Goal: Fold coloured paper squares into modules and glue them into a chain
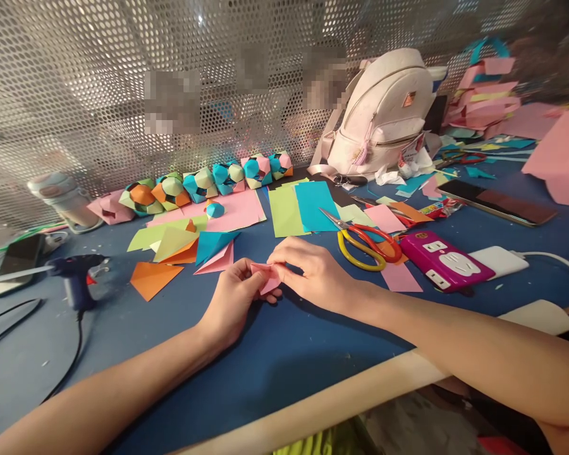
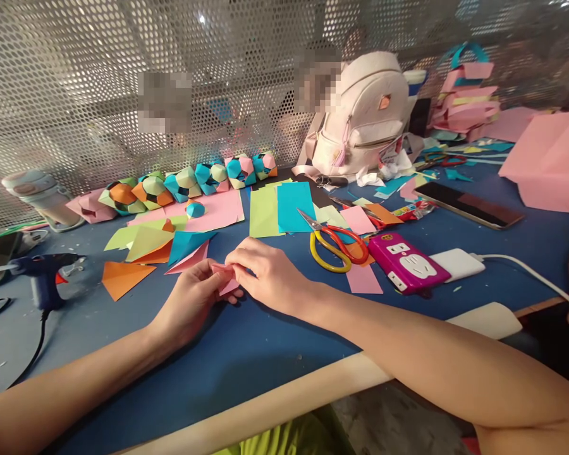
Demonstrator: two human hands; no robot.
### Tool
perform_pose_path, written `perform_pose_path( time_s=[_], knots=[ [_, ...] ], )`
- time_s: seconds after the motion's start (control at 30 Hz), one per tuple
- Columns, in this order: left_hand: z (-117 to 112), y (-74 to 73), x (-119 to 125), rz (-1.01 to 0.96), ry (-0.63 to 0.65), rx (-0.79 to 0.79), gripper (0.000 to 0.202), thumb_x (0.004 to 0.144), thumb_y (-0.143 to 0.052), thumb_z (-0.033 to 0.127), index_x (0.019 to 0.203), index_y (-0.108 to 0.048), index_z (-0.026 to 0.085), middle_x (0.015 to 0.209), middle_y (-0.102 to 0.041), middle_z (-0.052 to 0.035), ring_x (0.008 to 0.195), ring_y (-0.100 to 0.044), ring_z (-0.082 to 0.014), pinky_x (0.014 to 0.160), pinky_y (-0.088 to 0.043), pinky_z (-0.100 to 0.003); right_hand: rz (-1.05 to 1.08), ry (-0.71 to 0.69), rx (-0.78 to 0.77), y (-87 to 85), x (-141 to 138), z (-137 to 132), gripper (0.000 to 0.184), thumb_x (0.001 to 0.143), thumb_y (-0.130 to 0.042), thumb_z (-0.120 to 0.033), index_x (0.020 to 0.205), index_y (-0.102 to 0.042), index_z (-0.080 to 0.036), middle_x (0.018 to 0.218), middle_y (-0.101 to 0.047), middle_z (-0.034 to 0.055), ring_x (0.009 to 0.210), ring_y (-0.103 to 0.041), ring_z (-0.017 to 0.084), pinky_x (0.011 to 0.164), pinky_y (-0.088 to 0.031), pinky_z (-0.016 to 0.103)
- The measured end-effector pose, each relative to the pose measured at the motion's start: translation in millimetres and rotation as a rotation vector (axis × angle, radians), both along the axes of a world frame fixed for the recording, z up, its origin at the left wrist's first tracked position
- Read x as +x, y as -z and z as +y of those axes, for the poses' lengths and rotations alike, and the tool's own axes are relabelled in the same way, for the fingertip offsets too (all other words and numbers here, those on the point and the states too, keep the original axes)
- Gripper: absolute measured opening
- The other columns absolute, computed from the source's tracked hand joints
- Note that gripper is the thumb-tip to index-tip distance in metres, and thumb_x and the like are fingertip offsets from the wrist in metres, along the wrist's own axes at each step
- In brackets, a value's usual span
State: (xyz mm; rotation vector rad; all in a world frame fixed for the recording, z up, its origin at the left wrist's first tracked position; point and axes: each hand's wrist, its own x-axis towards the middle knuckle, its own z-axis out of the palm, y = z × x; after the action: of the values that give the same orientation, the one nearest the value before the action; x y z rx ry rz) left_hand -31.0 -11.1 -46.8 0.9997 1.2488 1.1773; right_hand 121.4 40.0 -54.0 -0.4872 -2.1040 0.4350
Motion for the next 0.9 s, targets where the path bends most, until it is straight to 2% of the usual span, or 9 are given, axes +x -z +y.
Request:
perform_pose_path(
  time_s=[0.13,0.23,0.37,0.57,0.7,0.8,0.9],
  knots=[
    [-1,1.3,0,0.049,0.029,0.023,0.009,0.073,-0.061,0.021,0.070,-0.055,0.015,0.061,-0.064,0.0002,0.055,-0.061,-0.0129,0.055,-0.051,-0.026,-0.032,0.015,0.101,1.3,1,0,0.008,0.088,-0.051,-0.012,0.084,-0.058,-0.016,0.080,-0.059,0.0058,0.073,-0.057,0.014,0.067,-0.046,0.025],
    [-2,2.2,1,0.122,0.040,0.053,0.010,0.075,-0.060,0.022,0.070,-0.053,0.016,0.061,-0.062,0.0017,0.057,-0.063,-0.0142,0.054,-0.051,-0.026,-0.013,0.090,0.154,2.7,0,0,0.014,0.087,-0.051,-0.010,0.075,-0.055,-0.016,0.071,-0.056,0.0024,0.064,-0.053,0.012,0.061,-0.044,0.023],
    [-3,3.3,1,0.146,0.043,0.078,0.011,0.076,-0.059,0.024,0.070,-0.053,0.017,0.061,-0.062,0.0023,0.057,-0.063,-0.0146,0.054,-0.050,-0.026,-0.051,0.169,0.268,3.7,0,1,0.018,0.087,-0.049,-0.009,0.073,-0.055,-0.017,0.070,-0.058,0.0032,0.066,-0.053,0.014,0.064,-0.044,0.026],
    [-3,3.3,-1,0.126,0.030,0.088,0.012,0.076,-0.060,0.022,0.069,-0.051,0.018,0.059,-0.062,0.0019,0.056,-0.063,-0.0146,0.055,-0.050,-0.027,-0.063,0.100,0.315,1.8,1,0,0.019,0.090,-0.047,-0.012,0.079,-0.061,-0.016,0.076,-0.059,0.0058,0.073,-0.055,0.015,0.067,-0.046,0.028],
    [-2,1.4,-2,0.112,0.017,0.115,0.014,0.074,-0.061,0.021,0.066,-0.051,0.017,0.057,-0.059,0.0035,0.053,-0.059,-0.0122,0.053,-0.048,-0.024,-0.007,0.021,0.198,-2.7,2,-2,0.016,0.086,-0.048,-0.012,0.081,-0.063,-0.016,0.080,-0.060,0.0070,0.075,-0.056,0.016,0.070,-0.047,0.030],
    [0,1.4,-2,0.138,-0.003,0.111,0.014,0.072,-0.061,0.021,0.065,-0.050,0.018,0.057,-0.059,0.0036,0.054,-0.061,-0.0136,0.052,-0.048,-0.025,0.038,-0.025,-0.045,-7.1,2,-4,0.017,0.088,-0.051,-0.017,0.074,-0.061,-0.016,0.080,-0.059,0.0054,0.075,-0.057,0.014,0.071,-0.047,0.027],
    [1,3.1,-3,0.185,-0.020,0.127,0.015,0.071,-0.061,0.021,0.064,-0.048,0.019,0.056,-0.060,0.0039,0.053,-0.061,-0.0144,0.053,-0.049,-0.027,0.031,0.015,-0.263,-9.0,1,-4,0.010,0.085,-0.058,-0.019,0.076,-0.060,-0.016,0.079,-0.060,0.0027,0.074,-0.057,0.012,0.070,-0.047,0.025]
  ],
)
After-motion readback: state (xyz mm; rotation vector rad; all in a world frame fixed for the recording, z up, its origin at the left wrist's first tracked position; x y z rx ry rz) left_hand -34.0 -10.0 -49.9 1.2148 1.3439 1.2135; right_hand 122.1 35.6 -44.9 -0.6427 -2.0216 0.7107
